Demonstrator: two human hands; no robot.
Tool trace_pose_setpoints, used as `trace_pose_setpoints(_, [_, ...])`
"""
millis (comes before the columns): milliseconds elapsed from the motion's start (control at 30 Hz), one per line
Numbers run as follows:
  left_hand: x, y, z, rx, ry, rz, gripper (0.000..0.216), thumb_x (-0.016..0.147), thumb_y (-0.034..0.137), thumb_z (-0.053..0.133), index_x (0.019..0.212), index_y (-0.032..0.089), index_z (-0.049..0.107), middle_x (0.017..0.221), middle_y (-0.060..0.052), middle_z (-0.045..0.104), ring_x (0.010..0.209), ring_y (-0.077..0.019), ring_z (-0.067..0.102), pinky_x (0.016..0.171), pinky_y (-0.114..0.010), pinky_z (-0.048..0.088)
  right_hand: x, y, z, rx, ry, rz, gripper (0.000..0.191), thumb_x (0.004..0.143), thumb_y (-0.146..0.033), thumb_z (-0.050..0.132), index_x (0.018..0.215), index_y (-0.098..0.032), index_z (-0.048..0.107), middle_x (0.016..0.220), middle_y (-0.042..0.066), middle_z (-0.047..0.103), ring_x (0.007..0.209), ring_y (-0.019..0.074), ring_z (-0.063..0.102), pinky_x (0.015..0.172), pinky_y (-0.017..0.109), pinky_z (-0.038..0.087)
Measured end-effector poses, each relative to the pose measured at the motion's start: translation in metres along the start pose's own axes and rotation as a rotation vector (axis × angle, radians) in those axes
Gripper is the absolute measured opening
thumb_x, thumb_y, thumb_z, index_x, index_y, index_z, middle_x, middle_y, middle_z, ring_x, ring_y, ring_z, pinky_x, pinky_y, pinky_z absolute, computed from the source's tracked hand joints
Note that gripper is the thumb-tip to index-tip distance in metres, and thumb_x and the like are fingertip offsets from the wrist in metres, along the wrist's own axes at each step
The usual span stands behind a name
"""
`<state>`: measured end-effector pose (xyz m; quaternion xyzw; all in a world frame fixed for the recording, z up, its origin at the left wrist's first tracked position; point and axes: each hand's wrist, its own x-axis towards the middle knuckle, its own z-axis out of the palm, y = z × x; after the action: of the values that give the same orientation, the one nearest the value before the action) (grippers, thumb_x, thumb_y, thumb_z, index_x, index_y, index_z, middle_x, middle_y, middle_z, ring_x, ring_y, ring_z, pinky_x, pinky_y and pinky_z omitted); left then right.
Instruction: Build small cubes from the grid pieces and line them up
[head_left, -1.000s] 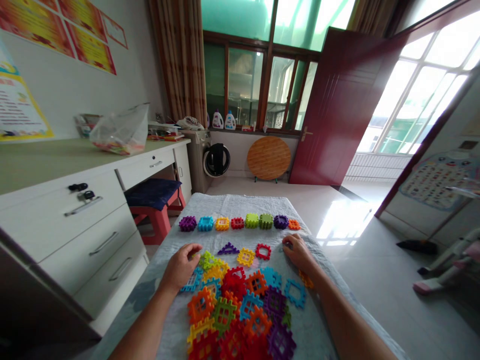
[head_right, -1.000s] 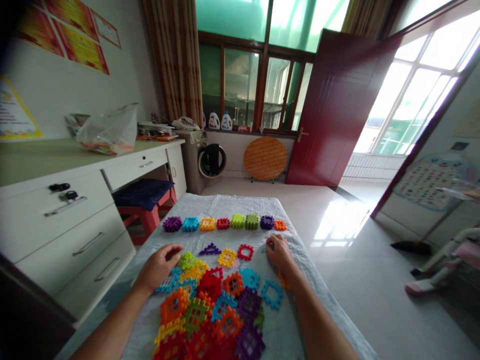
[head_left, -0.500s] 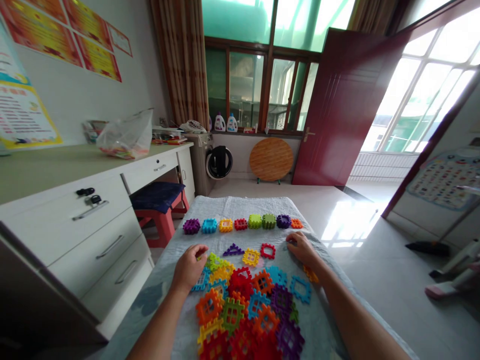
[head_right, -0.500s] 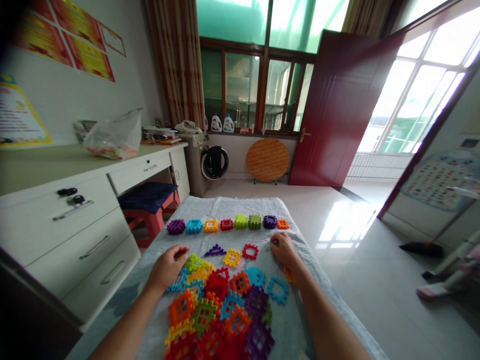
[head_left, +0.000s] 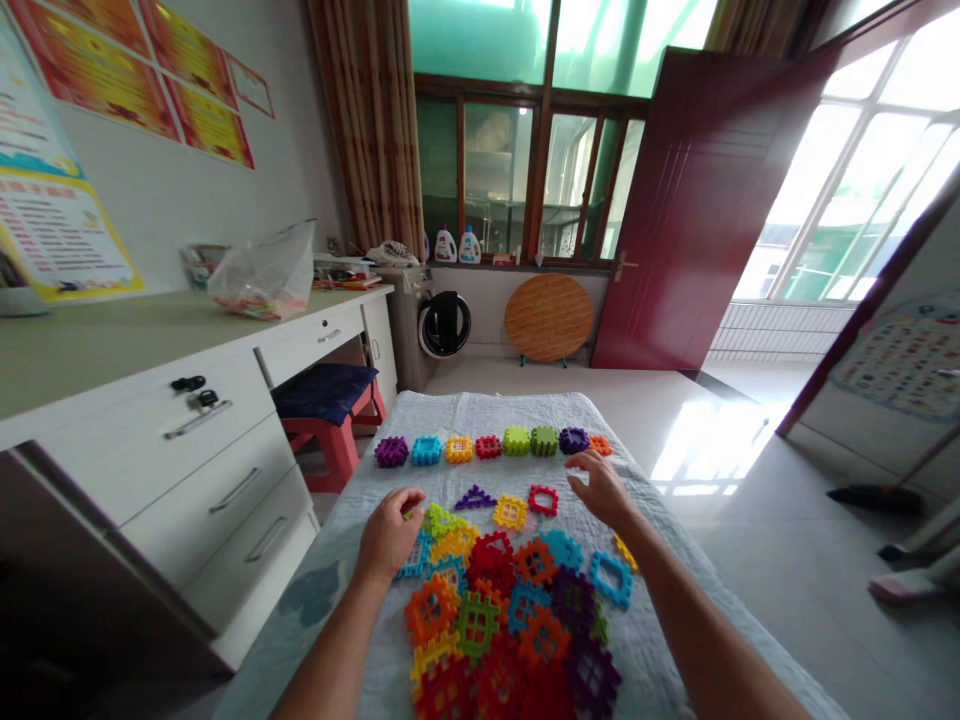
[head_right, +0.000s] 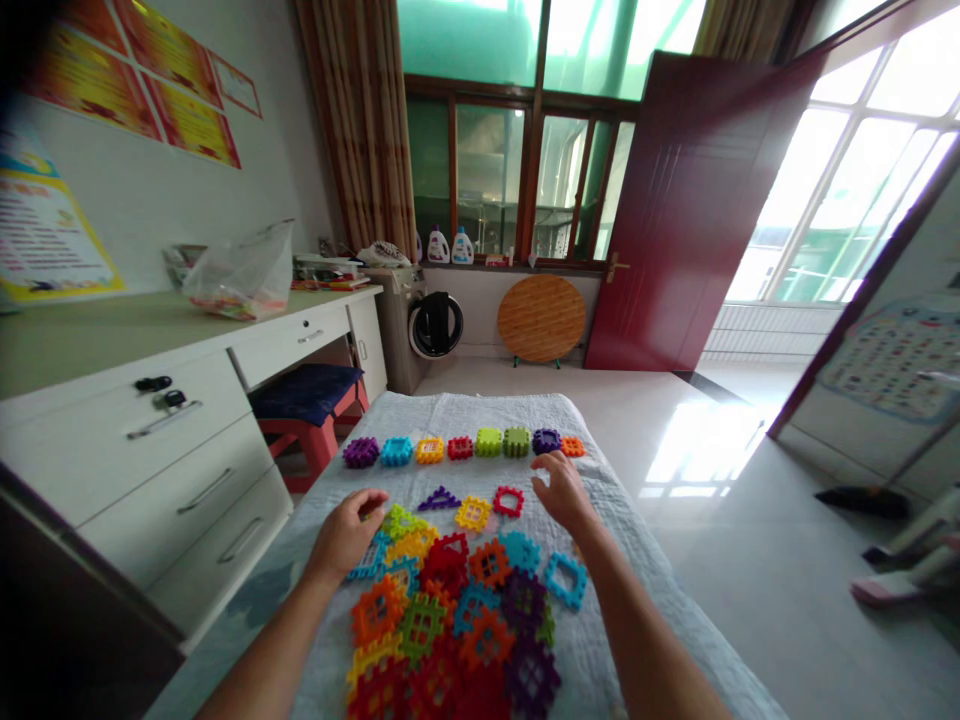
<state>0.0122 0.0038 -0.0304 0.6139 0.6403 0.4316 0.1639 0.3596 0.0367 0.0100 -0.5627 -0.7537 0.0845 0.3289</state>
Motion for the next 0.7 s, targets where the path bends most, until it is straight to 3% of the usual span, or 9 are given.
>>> trace_pose_setpoints(67, [0.0, -0.001, 0.0, -0.009, -0.018, -0.01, 0.021, 0.069, 0.024, 0.051, 0.084, 0.018, 0.064, 0.09, -0.007, 0.07, 0.085, -0.0196, 0.066, 0.081, -0.031, 0.051, -0.005, -0.038, 0.003, 0.052, -0.087, -0.134, 0.017, 0.074, -0.017, 0.056, 0.089, -0.019, 0.063, 0.092, 0.005, 0.062, 0.09, 0.0196, 0.056, 0.086, 0.034, 0.041])
trace_pose_setpoints(200, [0.0, -0.003, -0.003, -0.02, -0.045, 0.011, 0.022, 0.07, 0.026, 0.051, 0.086, 0.018, 0.064, 0.091, -0.007, 0.069, 0.086, -0.0197, 0.065, 0.082, -0.032, 0.051, -0.018, -0.094, 0.022, 0.081, -0.425, -0.345, 0.025, 0.07, -0.029, 0.068, 0.094, -0.021, 0.066, 0.096, 0.004, 0.066, 0.091, 0.0196, 0.056, 0.086, 0.032, 0.04])
trace_pose_setpoints(267, [-0.001, -0.004, -0.004, -0.021, -0.059, 0.033, 0.022, 0.07, 0.026, 0.051, 0.086, 0.018, 0.064, 0.09, -0.006, 0.069, 0.086, -0.0196, 0.065, 0.082, -0.032, 0.051, -0.022, -0.102, 0.036, 0.031, -0.508, -0.372, 0.032, 0.064, -0.031, 0.073, 0.093, -0.02, 0.066, 0.095, 0.005, 0.067, 0.09, 0.0204, 0.057, 0.087, 0.033, 0.039])
trace_pose_setpoints(367, [-0.002, -0.005, -0.007, -0.025, -0.078, 0.05, 0.022, 0.071, 0.027, 0.051, 0.086, 0.018, 0.065, 0.09, -0.005, 0.069, 0.085, -0.0194, 0.065, 0.082, -0.032, 0.051, -0.022, -0.099, 0.051, -0.001, -0.544, -0.368, 0.022, 0.065, -0.022, 0.067, 0.087, -0.019, 0.068, 0.088, 0.004, 0.068, 0.085, 0.0193, 0.059, 0.083, 0.031, 0.04])
trace_pose_setpoints(500, [0.0, -0.008, -0.007, -0.039, -0.095, 0.046, 0.023, 0.072, 0.029, 0.051, 0.088, 0.018, 0.065, 0.091, -0.006, 0.069, 0.087, -0.0195, 0.065, 0.084, -0.032, 0.05, -0.019, -0.084, 0.046, 0.172, -0.441, -0.298, 0.022, 0.073, -0.011, 0.05, 0.082, -0.019, 0.068, 0.084, 0.003, 0.067, 0.081, 0.015, 0.059, 0.075, 0.025, 0.042])
trace_pose_setpoints(600, [0.001, -0.01, -0.006, -0.06, -0.109, 0.031, 0.024, 0.073, 0.03, 0.051, 0.089, 0.017, 0.064, 0.092, -0.007, 0.07, 0.087, -0.0198, 0.065, 0.084, -0.032, 0.05, -0.014, -0.057, 0.03, 0.288, -0.175, -0.052, 0.028, 0.079, -0.017, 0.046, 0.099, -0.02, 0.064, 0.077, 0.001, 0.064, 0.066, 0.0124, 0.055, 0.065, 0.025, 0.043])
trace_pose_setpoints(700, [0.001, -0.012, -0.005, -0.064, -0.12, 0.029, 0.024, 0.072, 0.03, 0.051, 0.089, 0.017, 0.064, 0.091, -0.007, 0.07, 0.086, -0.0199, 0.065, 0.082, -0.032, 0.051, -0.011, -0.018, 0.017, 0.254, 0.053, 0.131, 0.032, 0.077, -0.022, 0.046, 0.107, -0.021, 0.058, 0.066, -0.003, 0.057, 0.061, 0.0133, 0.052, 0.062, 0.026, 0.042])
